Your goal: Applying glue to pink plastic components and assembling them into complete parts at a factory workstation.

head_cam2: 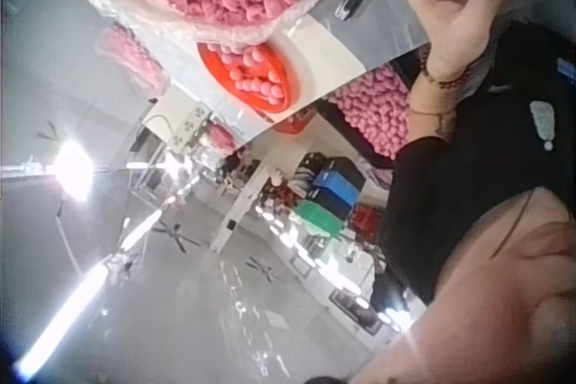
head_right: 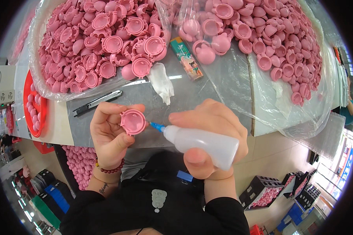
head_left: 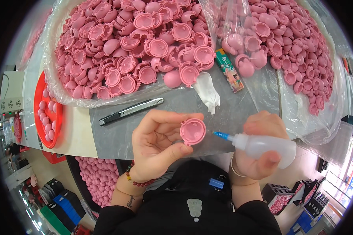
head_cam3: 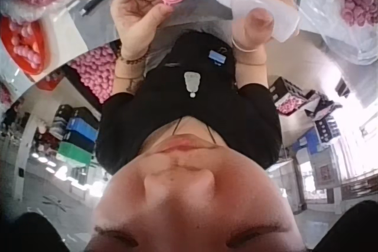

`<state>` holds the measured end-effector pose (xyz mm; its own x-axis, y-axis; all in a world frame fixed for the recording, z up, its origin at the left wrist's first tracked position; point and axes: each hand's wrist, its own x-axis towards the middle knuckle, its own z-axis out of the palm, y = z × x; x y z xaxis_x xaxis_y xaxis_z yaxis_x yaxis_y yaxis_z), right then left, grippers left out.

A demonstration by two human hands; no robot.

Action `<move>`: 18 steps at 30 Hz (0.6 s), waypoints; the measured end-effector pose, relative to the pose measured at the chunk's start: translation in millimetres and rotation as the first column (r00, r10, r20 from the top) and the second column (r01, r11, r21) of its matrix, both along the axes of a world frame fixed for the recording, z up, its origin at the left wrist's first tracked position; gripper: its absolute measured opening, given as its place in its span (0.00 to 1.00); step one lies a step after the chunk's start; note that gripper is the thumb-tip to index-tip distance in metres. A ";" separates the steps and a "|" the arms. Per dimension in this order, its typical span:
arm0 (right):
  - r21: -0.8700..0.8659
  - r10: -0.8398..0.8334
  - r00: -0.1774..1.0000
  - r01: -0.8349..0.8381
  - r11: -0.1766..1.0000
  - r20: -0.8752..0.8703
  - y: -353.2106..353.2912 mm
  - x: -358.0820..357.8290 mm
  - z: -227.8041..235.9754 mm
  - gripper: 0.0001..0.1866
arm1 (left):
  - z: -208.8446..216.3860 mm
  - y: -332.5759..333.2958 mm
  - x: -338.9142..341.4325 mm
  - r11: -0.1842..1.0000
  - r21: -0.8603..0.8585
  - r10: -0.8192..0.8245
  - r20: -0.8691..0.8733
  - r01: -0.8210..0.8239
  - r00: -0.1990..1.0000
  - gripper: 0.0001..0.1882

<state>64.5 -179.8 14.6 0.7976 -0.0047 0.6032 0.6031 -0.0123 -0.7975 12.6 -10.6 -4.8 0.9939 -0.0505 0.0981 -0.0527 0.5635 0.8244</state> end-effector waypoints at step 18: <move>-0.447 -0.156 0.966 0.049 0.893 -0.205 -25.0 13.5 4.4 0.17 | 4.2 7.3 4.9 0.934 -0.348 -0.175 -0.244 0.082 0.954 0.27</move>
<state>78.0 -204.8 19.1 0.9230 0.1255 0.3638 0.3803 -0.4412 -0.8129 17.5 -3.3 -0.5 0.9722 -0.1901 -0.1367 0.2342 0.7923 0.5634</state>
